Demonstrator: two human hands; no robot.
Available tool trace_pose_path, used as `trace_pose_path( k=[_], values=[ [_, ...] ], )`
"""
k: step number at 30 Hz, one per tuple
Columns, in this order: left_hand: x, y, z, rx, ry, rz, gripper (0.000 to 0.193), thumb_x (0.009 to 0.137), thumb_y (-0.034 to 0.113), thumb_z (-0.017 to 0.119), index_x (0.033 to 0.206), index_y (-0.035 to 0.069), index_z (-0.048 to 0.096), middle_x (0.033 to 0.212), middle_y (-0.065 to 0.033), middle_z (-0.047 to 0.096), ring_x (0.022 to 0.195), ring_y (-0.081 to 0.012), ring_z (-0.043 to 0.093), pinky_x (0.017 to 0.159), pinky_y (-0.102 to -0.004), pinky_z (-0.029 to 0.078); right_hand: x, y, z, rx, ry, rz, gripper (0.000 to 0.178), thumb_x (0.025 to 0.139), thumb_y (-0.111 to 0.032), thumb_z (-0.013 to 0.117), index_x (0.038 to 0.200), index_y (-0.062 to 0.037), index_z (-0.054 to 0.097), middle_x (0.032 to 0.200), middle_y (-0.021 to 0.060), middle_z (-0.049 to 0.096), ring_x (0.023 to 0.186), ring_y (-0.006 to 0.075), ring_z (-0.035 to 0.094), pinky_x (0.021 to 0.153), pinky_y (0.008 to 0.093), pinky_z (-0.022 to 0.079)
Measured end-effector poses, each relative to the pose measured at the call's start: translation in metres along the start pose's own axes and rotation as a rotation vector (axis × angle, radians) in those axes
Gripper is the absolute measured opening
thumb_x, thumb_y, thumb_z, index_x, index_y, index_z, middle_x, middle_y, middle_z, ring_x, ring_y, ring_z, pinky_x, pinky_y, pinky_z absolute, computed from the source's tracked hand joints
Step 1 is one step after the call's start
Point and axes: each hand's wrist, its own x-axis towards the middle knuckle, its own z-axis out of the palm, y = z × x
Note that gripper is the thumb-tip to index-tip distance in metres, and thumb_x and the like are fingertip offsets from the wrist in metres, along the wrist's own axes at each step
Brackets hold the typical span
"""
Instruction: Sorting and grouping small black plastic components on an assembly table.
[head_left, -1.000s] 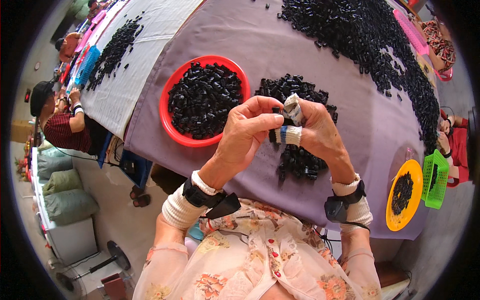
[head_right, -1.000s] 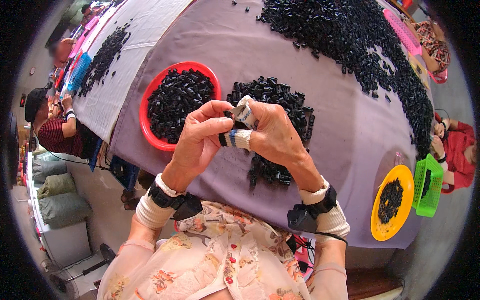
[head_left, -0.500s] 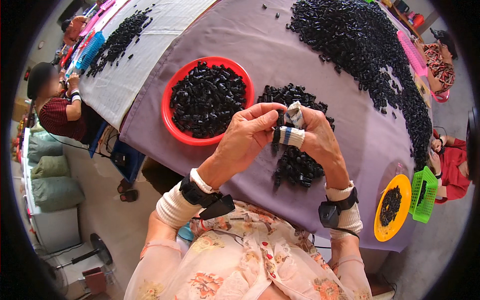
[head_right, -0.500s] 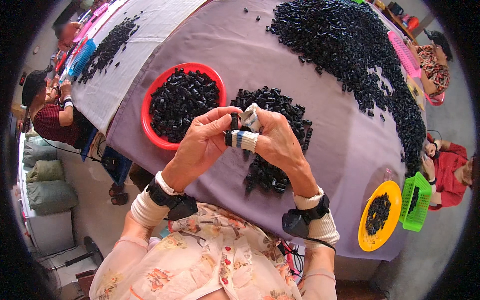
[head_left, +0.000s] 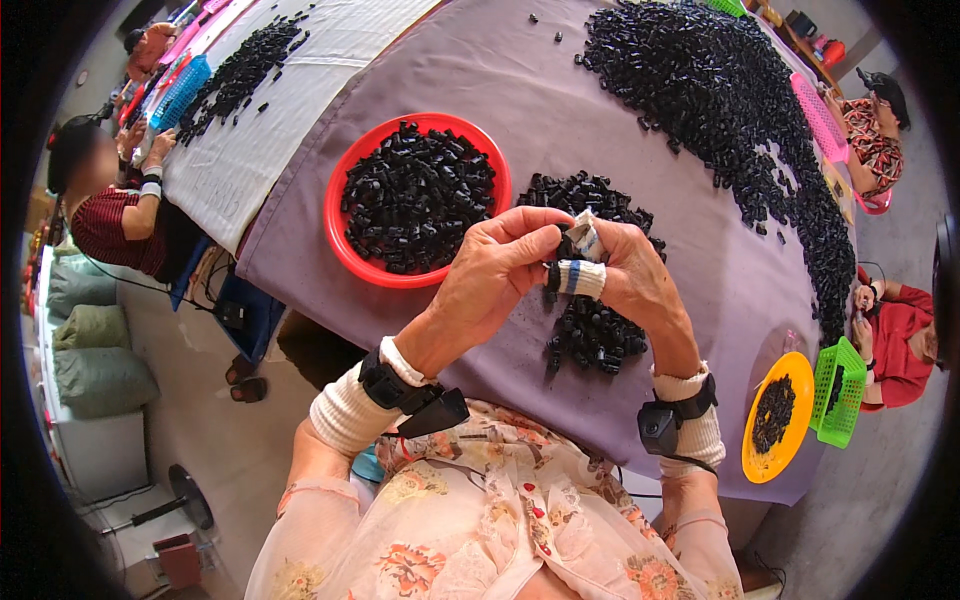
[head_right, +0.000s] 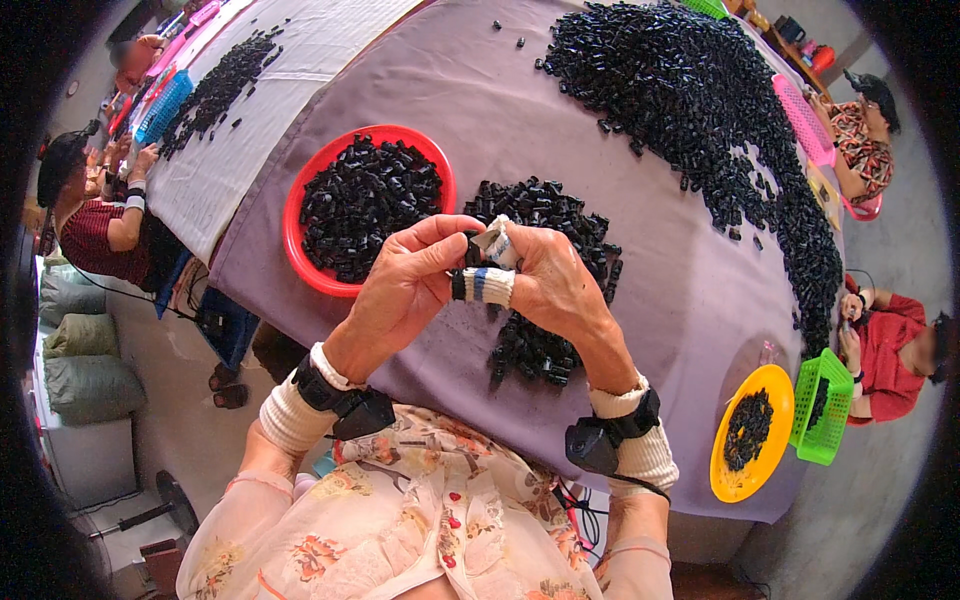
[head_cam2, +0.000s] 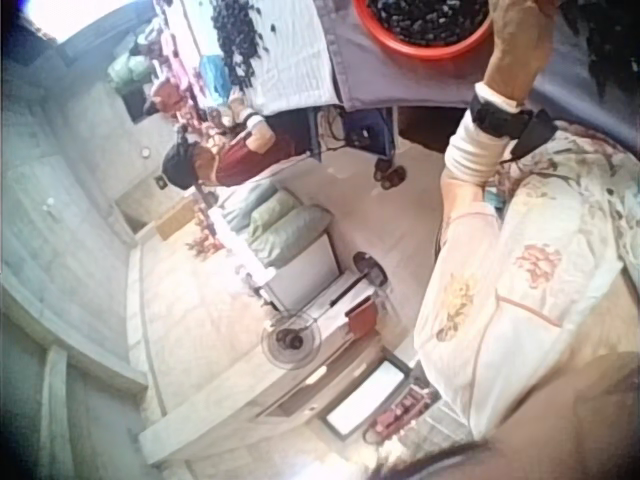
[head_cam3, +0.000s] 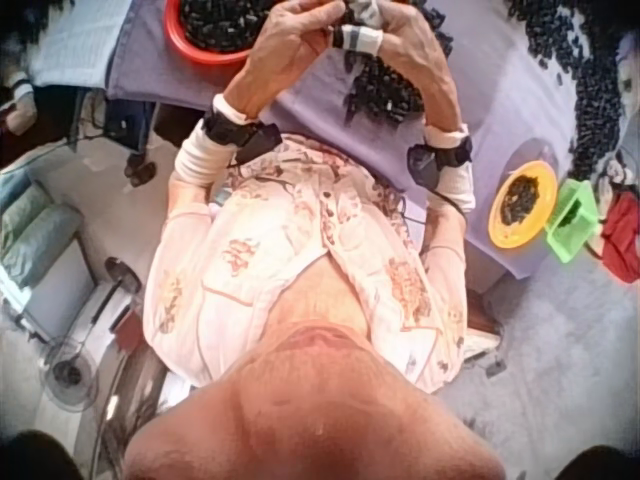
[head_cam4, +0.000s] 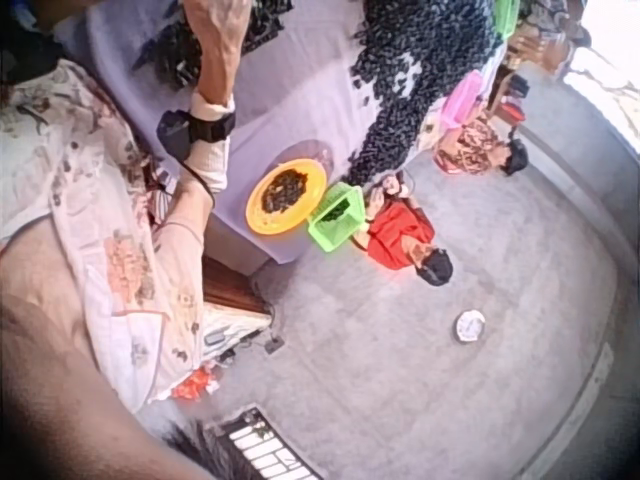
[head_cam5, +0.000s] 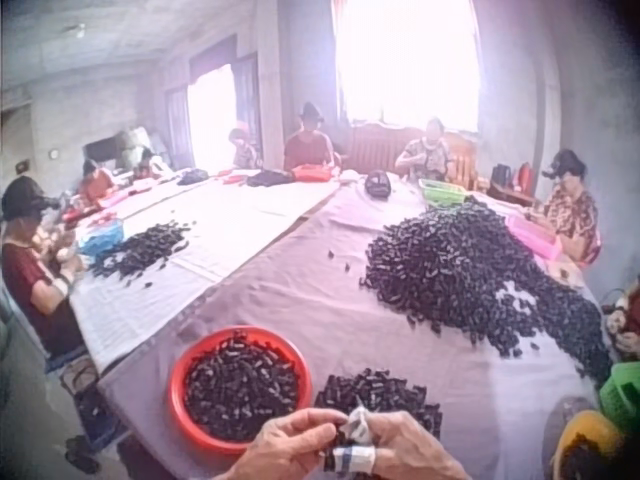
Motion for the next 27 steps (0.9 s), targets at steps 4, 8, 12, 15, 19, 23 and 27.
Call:
trace_pose_path(
  k=[4, 8, 12, 15, 19, 23, 27],
  values=[
    [-0.002, -0.001, 0.002, 0.033, -0.002, 0.023, 0.017, 0.087, 0.010, 0.057, 0.102, 0.001, 0.059, 0.090, -0.0024, 0.062, 0.074, -0.0051, 0.056, 0.061, -0.0179, 0.046, -0.002, 0.000, 0.001, -0.001, -0.015, 0.007, 0.031, 0.069, -0.024, 0.072, 0.072, -0.0014, 0.051, 0.058, 0.0007, 0.046, 0.055, 0.0093, 0.040, 0.051, 0.0274, 0.037],
    [-0.003, -0.002, -0.002, 0.098, -0.002, 0.055, 0.018, 0.087, 0.009, 0.056, 0.102, 0.000, 0.058, 0.091, -0.0048, 0.062, 0.079, -0.0085, 0.058, 0.067, -0.0220, 0.048, -0.004, -0.002, 0.004, -0.024, -0.019, 0.006, 0.028, 0.070, -0.023, 0.072, 0.074, -0.0016, 0.054, 0.058, 0.0002, 0.047, 0.056, 0.0089, 0.040, 0.051, 0.0274, 0.037],
    [-0.004, 0.004, -0.002, 0.121, 0.002, 0.084, 0.018, 0.087, 0.008, 0.055, 0.103, 0.000, 0.058, 0.087, -0.0065, 0.063, 0.078, -0.0123, 0.061, 0.069, -0.0254, 0.051, -0.005, -0.013, 0.003, 0.084, -0.046, 0.028, 0.026, 0.072, -0.023, 0.072, 0.074, -0.0014, 0.056, 0.059, -0.0034, 0.048, 0.057, 0.0069, 0.041, 0.051, 0.0254, 0.037],
    [-0.001, 0.022, -0.012, 0.199, 0.057, 0.157, 0.019, 0.086, 0.008, 0.056, 0.103, 0.000, 0.058, 0.081, -0.0057, 0.062, 0.070, -0.0130, 0.062, 0.065, -0.0243, 0.050, -0.009, -0.017, -0.003, 0.109, 0.019, 0.105, 0.025, 0.073, -0.022, 0.071, 0.072, -0.0018, 0.056, 0.059, -0.0055, 0.046, 0.057, 0.0054, 0.040, 0.050, 0.0243, 0.035],
    [0.007, 0.051, -0.057, 0.433, 0.321, 0.363, 0.017, 0.082, 0.007, 0.061, 0.098, 0.001, 0.062, 0.077, -0.0031, 0.060, 0.061, -0.0094, 0.058, 0.060, -0.0233, 0.051, -0.018, -0.007, -0.015, 0.220, 0.066, 0.208, 0.017, 0.076, -0.018, 0.068, 0.069, -0.0063, 0.057, 0.056, -0.0065, 0.044, 0.053, 0.0016, 0.038, 0.046, 0.0212, 0.031],
    [0.020, 0.072, -0.095, 0.978, 0.478, 0.567, 0.023, 0.080, 0.013, 0.066, 0.100, 0.002, 0.062, 0.082, -0.0036, 0.062, 0.066, -0.0100, 0.058, 0.060, -0.0222, 0.048, -0.030, 0.004, -0.025, 0.224, 0.159, 0.226, 0.011, 0.079, -0.017, 0.063, 0.075, -0.0078, 0.058, 0.051, -0.0042, 0.044, 0.040, 0.0023, 0.038, 0.036, 0.0176, 0.026],
    [0.014, 0.051, -0.069, 1.186, 0.411, 0.597, 0.021, 0.077, 0.013, 0.067, 0.095, 0.003, 0.064, 0.075, -0.0063, 0.063, 0.065, -0.0124, 0.058, 0.060, -0.0260, 0.047, -0.030, 0.007, -0.024, 0.259, 0.172, 0.267, 0.013, 0.079, -0.018, 0.064, 0.074, -0.0081, 0.058, 0.050, -0.0048, 0.044, 0.040, 0.0027, 0.038, 0.036, 0.0183, 0.025]
  ],
)
